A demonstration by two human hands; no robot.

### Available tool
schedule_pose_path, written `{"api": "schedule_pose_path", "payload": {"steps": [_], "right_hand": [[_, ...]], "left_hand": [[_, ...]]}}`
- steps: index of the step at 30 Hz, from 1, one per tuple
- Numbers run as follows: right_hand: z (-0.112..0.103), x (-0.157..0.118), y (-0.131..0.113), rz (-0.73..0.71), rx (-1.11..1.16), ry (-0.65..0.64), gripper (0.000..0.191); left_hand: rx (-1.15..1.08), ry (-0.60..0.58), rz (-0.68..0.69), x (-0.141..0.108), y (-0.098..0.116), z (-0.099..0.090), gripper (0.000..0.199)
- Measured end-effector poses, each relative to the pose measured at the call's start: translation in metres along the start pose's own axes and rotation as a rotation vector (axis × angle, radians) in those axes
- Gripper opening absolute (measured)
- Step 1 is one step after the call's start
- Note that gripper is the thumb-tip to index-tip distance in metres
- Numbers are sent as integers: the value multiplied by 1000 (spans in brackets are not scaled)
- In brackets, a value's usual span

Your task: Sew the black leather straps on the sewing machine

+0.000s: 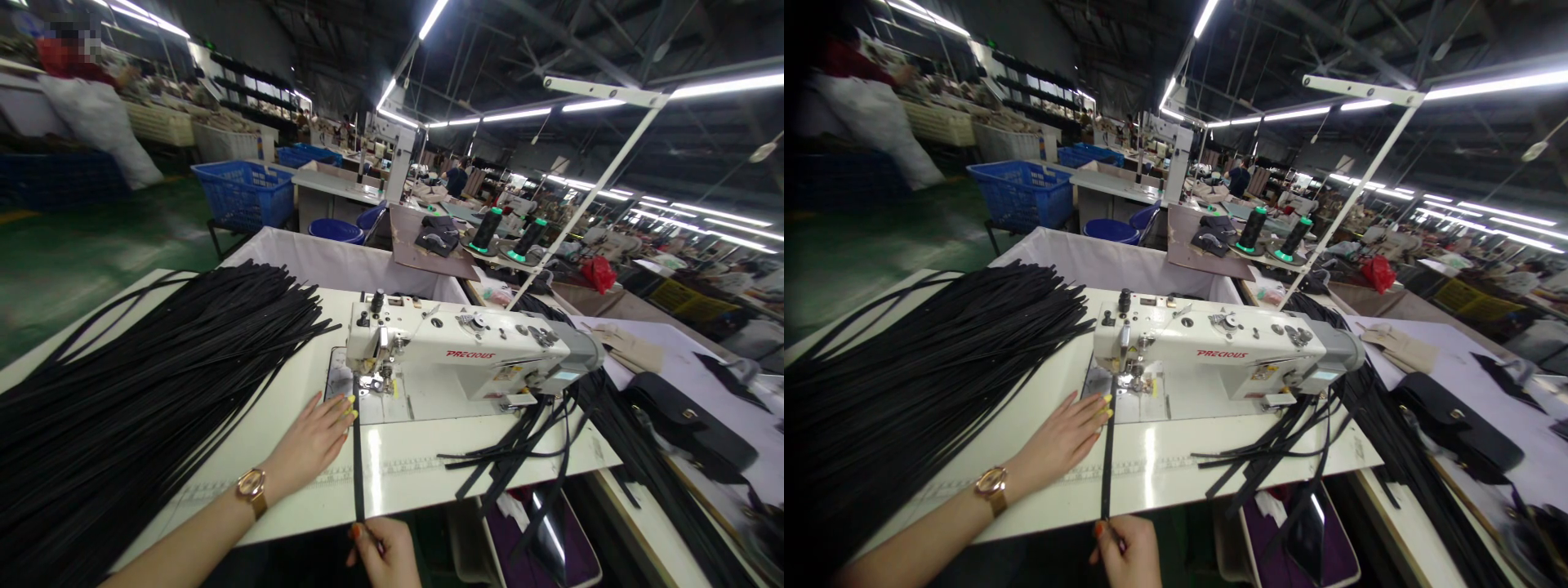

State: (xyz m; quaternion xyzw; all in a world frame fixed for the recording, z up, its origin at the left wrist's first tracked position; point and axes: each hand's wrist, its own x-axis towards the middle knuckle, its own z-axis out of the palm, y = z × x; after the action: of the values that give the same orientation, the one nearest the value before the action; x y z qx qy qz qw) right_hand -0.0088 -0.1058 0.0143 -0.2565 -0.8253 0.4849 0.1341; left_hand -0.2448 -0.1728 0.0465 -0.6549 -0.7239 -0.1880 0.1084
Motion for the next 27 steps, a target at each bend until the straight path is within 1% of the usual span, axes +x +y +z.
{"api": "schedule_pose_path", "payload": {"steps": [9, 16, 21, 25, 27], "right_hand": [[5, -2, 1, 99, 122, 21, 66], [5, -3, 0, 107, 156, 23, 66], [6, -2, 0, 112, 160, 34, 64], [6, -3, 3, 130, 214, 10, 63], [2, -4, 2, 143, 243, -2, 63]], "left_hand": [[-4, -10, -4, 0, 0, 0, 37], [-2, -19, -2, 0, 0, 0, 36], [36, -77, -8, 0, 0, 1, 37], [33, -75, -18, 0, 0, 1, 38], [33, -78, -24, 0, 1, 0, 37]]}}
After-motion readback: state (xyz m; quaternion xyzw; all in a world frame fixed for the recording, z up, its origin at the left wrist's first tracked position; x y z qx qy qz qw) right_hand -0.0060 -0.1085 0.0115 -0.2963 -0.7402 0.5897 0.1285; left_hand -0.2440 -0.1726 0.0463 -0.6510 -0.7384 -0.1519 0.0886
